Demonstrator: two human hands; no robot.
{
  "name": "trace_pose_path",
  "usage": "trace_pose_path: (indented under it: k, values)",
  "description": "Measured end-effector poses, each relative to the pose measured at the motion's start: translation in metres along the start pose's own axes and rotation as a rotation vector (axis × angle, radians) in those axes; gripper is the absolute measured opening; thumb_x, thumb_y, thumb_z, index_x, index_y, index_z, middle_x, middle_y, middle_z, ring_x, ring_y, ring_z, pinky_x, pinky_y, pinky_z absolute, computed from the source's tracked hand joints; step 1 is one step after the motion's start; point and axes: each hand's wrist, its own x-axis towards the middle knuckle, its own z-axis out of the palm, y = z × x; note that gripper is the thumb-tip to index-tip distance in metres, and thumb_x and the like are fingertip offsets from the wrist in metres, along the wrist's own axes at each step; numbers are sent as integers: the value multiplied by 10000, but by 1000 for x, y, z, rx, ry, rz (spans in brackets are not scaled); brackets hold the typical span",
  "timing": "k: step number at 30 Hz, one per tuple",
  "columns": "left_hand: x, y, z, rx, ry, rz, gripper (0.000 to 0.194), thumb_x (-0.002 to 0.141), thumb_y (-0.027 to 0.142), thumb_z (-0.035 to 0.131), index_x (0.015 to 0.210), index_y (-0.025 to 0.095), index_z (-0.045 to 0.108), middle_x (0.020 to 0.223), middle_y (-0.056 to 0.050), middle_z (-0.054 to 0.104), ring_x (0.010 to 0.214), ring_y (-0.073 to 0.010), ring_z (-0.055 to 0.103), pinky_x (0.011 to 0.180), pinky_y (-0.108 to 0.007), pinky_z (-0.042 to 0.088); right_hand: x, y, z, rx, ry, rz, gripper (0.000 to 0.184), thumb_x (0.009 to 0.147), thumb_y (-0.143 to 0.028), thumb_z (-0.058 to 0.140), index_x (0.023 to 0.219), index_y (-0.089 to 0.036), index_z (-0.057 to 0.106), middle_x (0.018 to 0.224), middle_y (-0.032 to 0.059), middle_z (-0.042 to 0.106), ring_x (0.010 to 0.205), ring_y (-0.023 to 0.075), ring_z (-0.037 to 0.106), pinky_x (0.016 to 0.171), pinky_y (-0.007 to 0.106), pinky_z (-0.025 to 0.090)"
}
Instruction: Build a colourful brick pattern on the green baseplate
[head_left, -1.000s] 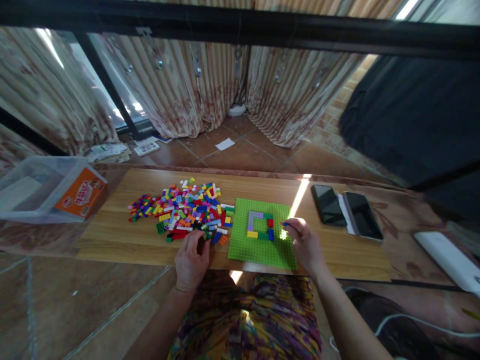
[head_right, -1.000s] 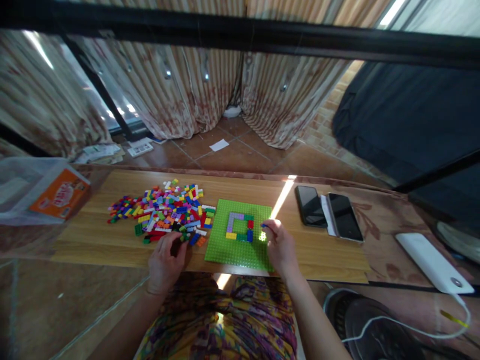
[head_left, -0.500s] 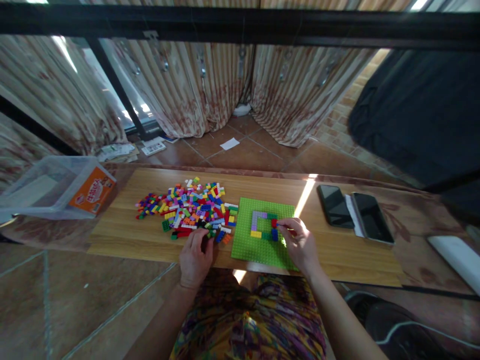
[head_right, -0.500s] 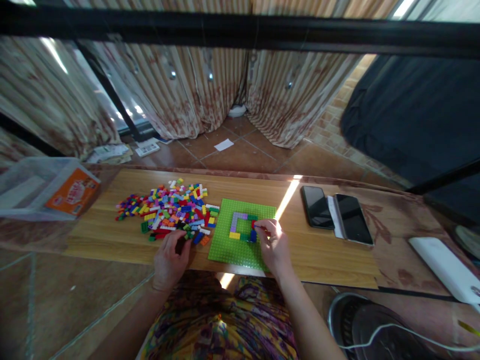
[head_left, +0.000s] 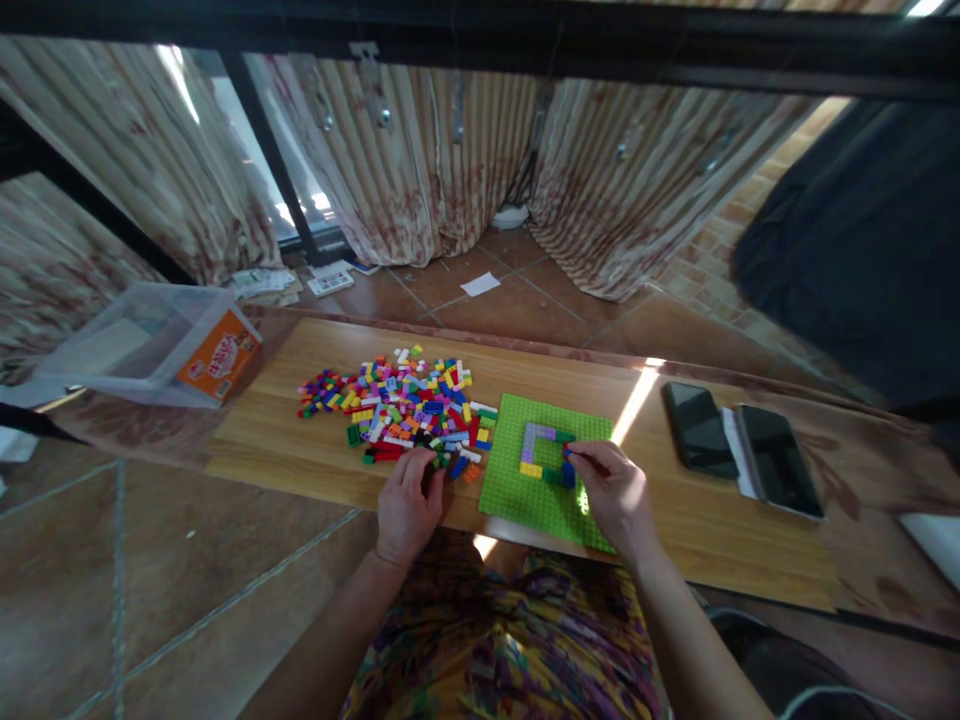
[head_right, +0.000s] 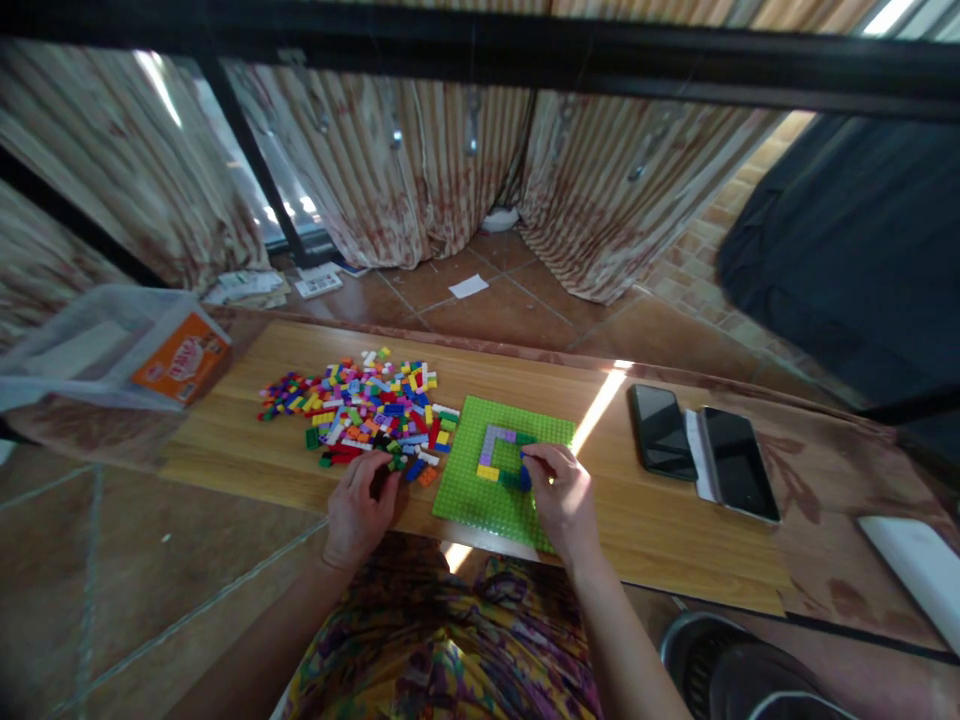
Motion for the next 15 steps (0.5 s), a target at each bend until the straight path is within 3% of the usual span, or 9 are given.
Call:
trace_pose_path:
  k: [5, 10, 15]
  values:
    - [-3, -1, 0, -43, 17, -19, 209, 858, 143, 556, 1064, 181, 561, 1007, -83, 651, 992, -192, 628, 885, -305, 528, 9, -30, 38, -23, -176, -154, 174, 862, -289, 566, 900, -223, 722, 950, 61, 688, 884, 199, 650, 801, 347, 517]
    - [-4, -3, -1, -76, 14, -21, 229, 861, 119, 530, 1082, 178, 540, 1036, -93, 646, 1032, -197, 623, 903, -320, 534, 14, -49, 87, -49, -318, -240, 190, 884, -245, 535, 902, -221, 723, 887, 55, 689, 808, 195, 653, 761, 339, 511]
    - [-5, -5, -1, -86, 33, -12, 224, 872, 127, 523, 1090, 179, 531, 1018, -90, 647, 993, -189, 632, 878, -311, 549, 9, -57, 104, -36, -337, -258, 201, 894, -284, 548, 1010, -225, 701, 981, 68, 688, 884, 199, 656, 819, 339, 508]
